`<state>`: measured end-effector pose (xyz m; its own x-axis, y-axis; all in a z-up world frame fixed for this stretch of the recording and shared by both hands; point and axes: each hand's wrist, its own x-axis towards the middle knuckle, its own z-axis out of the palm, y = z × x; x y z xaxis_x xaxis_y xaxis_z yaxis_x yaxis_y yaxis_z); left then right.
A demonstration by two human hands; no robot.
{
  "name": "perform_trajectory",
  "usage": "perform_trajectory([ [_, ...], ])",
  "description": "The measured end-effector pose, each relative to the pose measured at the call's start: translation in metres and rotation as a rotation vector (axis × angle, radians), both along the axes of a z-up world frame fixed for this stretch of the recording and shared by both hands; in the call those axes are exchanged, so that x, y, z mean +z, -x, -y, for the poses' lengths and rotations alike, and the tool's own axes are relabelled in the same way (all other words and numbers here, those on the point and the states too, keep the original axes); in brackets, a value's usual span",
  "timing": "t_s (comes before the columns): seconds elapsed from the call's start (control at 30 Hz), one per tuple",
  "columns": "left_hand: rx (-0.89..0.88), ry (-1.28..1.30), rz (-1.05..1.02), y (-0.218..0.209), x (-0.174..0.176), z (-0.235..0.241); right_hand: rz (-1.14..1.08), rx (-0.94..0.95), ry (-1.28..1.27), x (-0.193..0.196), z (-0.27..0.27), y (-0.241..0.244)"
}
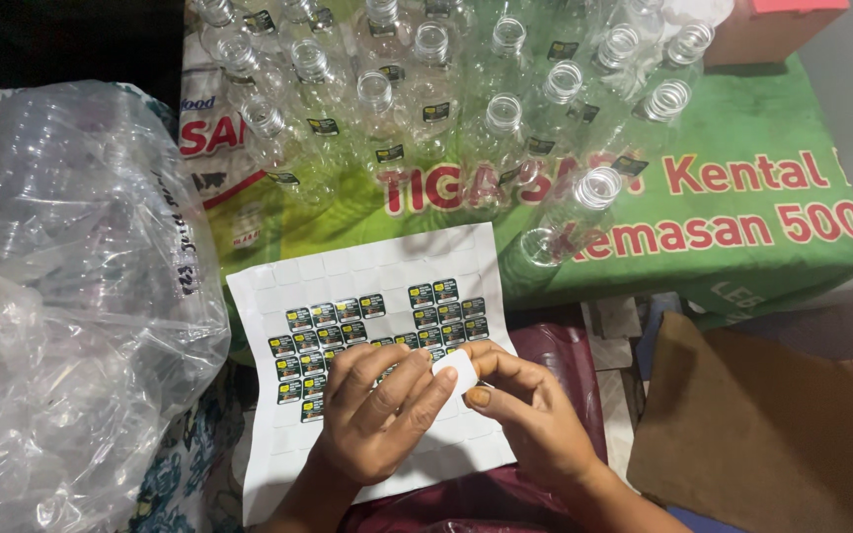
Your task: The person peels small rectangular labels from a sheet and applies them to clear plastic bottles arranged on a table. The person also wipes the bottles with a tissue and repositions them on the table.
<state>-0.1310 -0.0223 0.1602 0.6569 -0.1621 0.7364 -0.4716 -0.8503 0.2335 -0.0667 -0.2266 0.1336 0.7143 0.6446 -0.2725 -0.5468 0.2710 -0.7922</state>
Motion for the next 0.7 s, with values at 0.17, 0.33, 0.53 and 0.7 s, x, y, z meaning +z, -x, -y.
perform_trajectory([
  [0.17, 0.019, -0.004, -0.003, 0.001, -0.001, -0.003, -0.009, -0.031, -0.004, -0.008, 0.003, -0.004],
  [0.33, -0.003, -0.009, 0.011, 0.0, -0.002, -0.004, 0.01, -0.028, 0.042, -0.014, 0.001, -0.005],
  [0.53, -0.01, -0.045, 0.016, 0.0, -0.004, -0.003, 0.004, -0.055, 0.009, -0.021, 0.001, -0.006],
  [0.7, -0.006, -0.015, -0.01, -0.002, -0.009, -0.002, 0.096, -0.036, -0.027, -0.029, 0.0, -0.009],
])
